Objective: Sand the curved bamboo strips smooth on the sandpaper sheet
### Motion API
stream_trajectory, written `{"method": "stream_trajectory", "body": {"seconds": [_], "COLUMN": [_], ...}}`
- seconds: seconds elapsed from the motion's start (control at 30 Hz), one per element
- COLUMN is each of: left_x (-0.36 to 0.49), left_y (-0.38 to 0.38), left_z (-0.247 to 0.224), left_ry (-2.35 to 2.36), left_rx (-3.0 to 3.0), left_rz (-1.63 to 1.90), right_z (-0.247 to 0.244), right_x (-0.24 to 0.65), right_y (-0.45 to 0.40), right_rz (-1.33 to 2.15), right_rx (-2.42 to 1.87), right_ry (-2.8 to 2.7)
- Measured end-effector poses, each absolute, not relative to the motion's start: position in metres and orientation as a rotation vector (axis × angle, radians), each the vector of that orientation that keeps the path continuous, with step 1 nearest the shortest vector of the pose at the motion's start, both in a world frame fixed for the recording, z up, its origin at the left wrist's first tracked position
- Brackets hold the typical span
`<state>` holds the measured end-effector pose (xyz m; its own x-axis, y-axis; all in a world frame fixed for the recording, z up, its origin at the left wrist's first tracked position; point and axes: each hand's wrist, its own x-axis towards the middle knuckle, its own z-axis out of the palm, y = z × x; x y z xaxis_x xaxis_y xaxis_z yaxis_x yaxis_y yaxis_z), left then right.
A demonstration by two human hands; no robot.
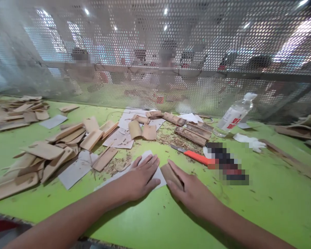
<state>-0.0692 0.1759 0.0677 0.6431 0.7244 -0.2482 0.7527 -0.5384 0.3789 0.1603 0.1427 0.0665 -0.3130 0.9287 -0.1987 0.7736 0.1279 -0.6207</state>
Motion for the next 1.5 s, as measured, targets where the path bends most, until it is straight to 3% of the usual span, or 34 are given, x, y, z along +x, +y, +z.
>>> {"method": "stream_trajectory", "body": {"seconds": [0.23,0.5,0.73,1.5], "left_x": [-0.073,-0.074,-0.075,-0.075], "left_y": [0.18,0.18,0.181,0.181], "left_z": [0.066,0.062,0.062,0.062], "left_ry": [1.188,1.17,1.147,1.15], "left_rx": [2.371,2.372,2.375,2.4], "left_rz": [-0.037,-0.065,-0.068,-0.103], "right_z": [0.067,0.067,0.066,0.07], "right_x": [0.158,0.139,0.158,0.144], "right_y": [0.131,0.159,0.139,0.169], "right_rz": [1.149,1.013,1.151,1.019], "right_rx": [-1.548,-1.542,-1.599,-1.484], "right_ry": [-1.998,-2.112,-2.047,-2.148]}}
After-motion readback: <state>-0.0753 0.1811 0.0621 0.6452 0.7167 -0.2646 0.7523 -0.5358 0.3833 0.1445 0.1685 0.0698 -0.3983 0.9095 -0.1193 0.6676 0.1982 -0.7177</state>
